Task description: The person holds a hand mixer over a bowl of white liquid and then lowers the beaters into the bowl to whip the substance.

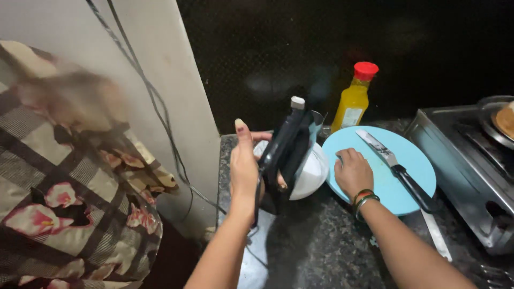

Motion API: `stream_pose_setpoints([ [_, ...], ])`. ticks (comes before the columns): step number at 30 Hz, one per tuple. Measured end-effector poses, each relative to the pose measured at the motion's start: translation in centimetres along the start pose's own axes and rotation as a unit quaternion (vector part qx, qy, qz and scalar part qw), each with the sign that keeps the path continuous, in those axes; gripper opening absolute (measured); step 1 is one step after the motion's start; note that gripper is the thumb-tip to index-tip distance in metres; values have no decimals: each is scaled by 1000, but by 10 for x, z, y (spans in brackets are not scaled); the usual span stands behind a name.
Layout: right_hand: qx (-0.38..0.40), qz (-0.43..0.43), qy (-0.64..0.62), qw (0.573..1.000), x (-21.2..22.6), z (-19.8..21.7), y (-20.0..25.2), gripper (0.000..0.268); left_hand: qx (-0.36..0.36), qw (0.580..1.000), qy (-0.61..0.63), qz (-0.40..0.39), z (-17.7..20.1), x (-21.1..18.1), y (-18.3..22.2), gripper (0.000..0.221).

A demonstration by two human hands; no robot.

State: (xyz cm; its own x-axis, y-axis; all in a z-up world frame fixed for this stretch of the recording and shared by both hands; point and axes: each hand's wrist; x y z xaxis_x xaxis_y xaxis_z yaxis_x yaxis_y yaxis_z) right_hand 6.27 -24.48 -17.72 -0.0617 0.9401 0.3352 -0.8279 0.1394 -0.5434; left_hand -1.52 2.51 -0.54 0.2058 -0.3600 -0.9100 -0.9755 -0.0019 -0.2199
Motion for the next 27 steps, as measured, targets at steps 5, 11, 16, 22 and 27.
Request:
stream_pose_setpoints([
  [5,-1,9,8,1000,0,-1,0,21,-35,999,-25,13,-1,-7,-26,89],
  [11,-2,20,21,1000,-2,-5,0,22,-49,997,-63,16,-15,-2,-19,87],
  [16,-8,23,27,999,-4,-12,-8,23,-61,998,-7,8,-16,-6,8,81],
  [22,-25,28,33,999,-5,-19,-5,24,-74,997,5,-30,-14,0,-5,83],
  [27,6,-17,-18,1000,-12,-19,-7,27,-106,994,-24,-29,-28,13,-22,88],
])
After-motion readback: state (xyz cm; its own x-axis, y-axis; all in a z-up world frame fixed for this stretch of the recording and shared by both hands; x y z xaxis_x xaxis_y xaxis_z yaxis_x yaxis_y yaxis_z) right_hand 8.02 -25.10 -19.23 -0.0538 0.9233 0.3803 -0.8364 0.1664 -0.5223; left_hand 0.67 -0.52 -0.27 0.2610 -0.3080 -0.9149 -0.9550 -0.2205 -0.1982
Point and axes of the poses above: each hand's wrist, its own y-axis away from the middle knuckle, its own z-axis out of the back of the hand, x = y × z, and after that the axes turned 4 degrees about -z, right-handed
